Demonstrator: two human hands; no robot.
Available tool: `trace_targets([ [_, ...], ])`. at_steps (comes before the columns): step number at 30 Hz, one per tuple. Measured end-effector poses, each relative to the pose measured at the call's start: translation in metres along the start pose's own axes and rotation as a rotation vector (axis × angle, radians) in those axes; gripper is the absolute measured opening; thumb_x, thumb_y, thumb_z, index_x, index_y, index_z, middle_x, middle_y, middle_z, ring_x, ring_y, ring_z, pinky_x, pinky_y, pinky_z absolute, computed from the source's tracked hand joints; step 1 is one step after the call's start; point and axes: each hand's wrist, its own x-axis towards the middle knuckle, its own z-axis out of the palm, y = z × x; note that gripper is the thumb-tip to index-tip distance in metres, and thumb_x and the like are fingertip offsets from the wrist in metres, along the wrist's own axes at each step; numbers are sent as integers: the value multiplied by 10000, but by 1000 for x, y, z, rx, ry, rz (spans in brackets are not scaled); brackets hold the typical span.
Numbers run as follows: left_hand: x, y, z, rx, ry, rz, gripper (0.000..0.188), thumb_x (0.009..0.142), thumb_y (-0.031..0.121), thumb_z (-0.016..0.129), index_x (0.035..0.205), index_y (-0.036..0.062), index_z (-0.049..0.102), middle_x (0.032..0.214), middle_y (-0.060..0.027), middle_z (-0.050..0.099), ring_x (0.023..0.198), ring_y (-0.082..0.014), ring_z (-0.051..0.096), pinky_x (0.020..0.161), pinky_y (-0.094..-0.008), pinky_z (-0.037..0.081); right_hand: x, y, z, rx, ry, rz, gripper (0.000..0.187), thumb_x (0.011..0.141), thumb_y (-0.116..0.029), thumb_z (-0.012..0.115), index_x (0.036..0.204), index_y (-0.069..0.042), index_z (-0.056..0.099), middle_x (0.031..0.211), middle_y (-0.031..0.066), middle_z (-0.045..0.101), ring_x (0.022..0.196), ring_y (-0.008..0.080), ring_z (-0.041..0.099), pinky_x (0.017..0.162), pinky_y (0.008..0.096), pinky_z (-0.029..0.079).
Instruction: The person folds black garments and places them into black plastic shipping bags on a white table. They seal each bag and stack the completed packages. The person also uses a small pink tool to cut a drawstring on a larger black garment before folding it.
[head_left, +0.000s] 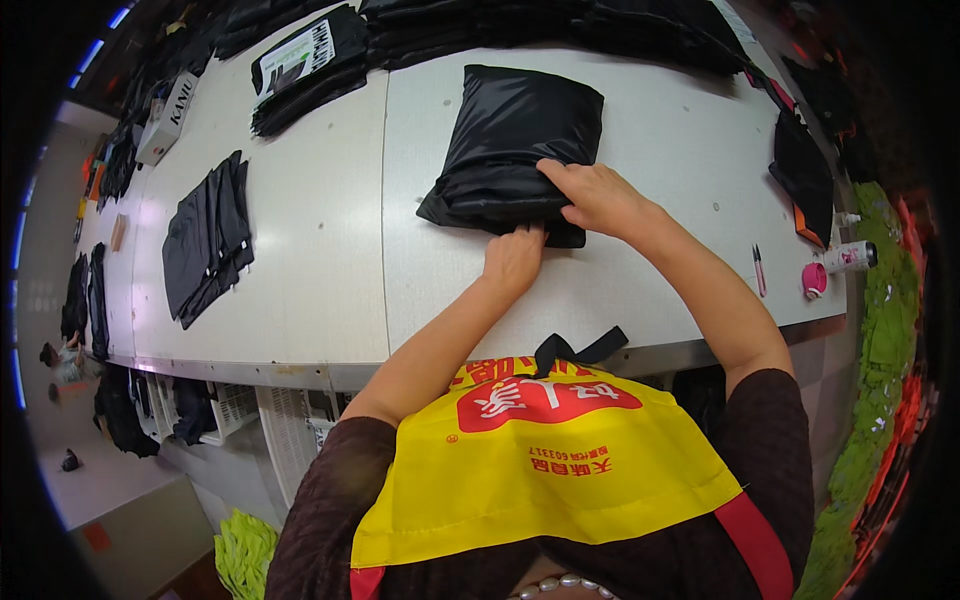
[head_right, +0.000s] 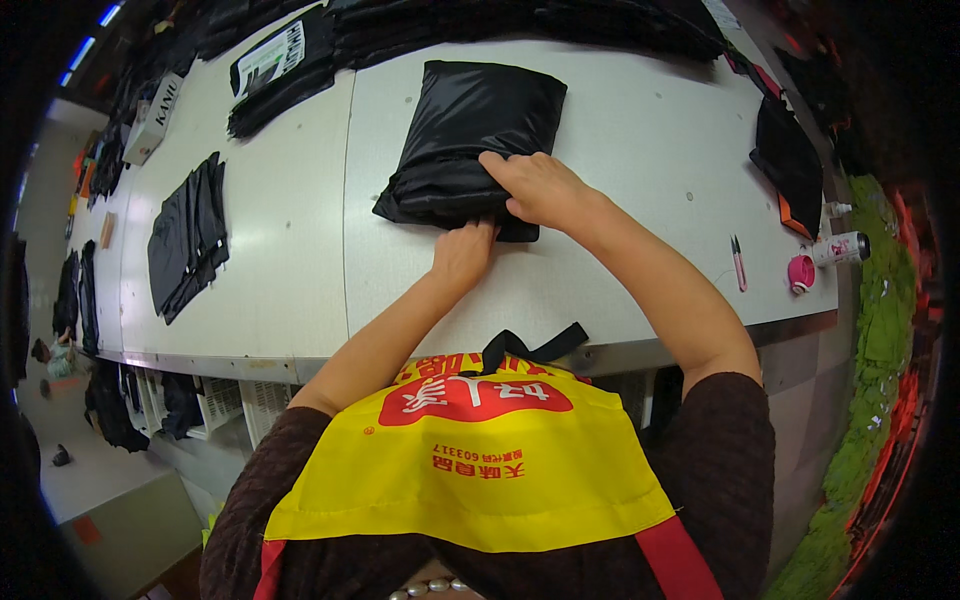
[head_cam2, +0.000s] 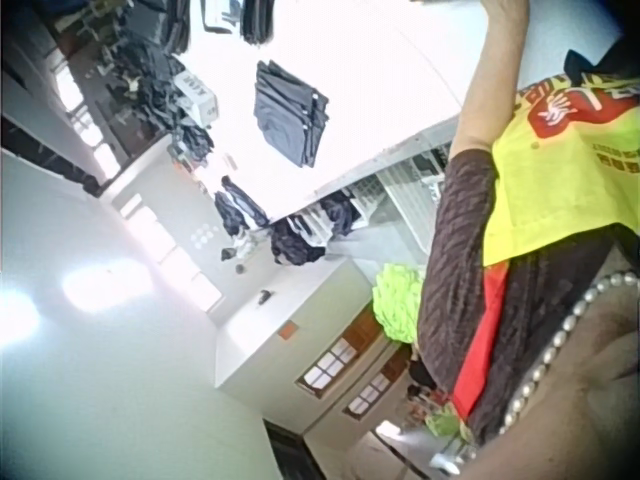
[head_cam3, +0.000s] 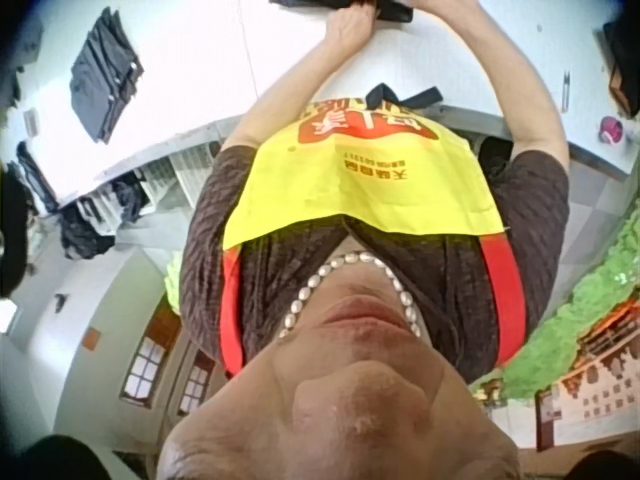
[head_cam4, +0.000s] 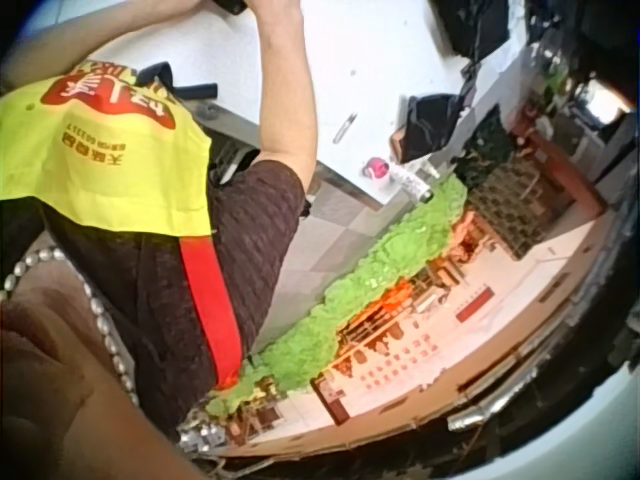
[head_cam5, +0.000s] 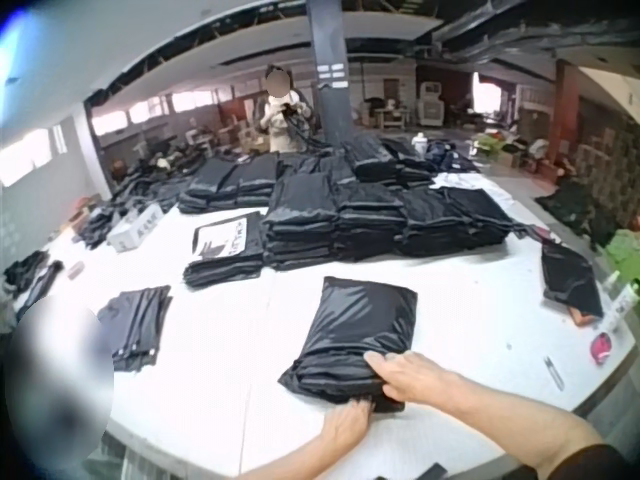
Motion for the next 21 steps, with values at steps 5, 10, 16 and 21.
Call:
trace_targets([
  [5, 14, -1, 7, 119, -84, 42, 97, 803, 127, 539, 797, 89, 628, 665, -99, 653, 589, -268, 654, 543, -376, 518, 4, 11, 14, 15, 66, -33, 532, 676, -13, 689, 1165, -30, 479, 964, 177, 620, 887, 362, 598, 755, 417, 488],
  [10, 18, -1, 0, 218, -107, 84, 89, 763, 124, 558, 727, 118, 639, 682, -79, 654, 613, -235, 654, 532, -331, 504, 3, 6, 14, 9, 105, -7, 498, 678, -23, 686, 1137, -34, 495, 952, 177, 617, 871, 365, 599, 750, 419, 490],
  [16, 11, 23, -49, 332, 110, 239, 54, 714, 106, 582, 736, 111, 632, 759, -30, 565, 789, -187, 519, 728, -313, 397, 6, -1, 18, -35, 234, 47, 401, 680, -66, 681, 1046, -46, 517, 875, 157, 609, 801, 347, 608, 689, 417, 495],
  [21, 0, 8, -45, 364, 151, 218, 56, 718, 102, 569, 720, 111, 623, 760, -32, 533, 799, -193, 492, 751, -319, 364, 18, -13, 15, -87, 153, 103, 417, 644, -150, 726, 1007, -70, 536, 876, 121, 606, 807, 314, 612, 668, 392, 492],
])
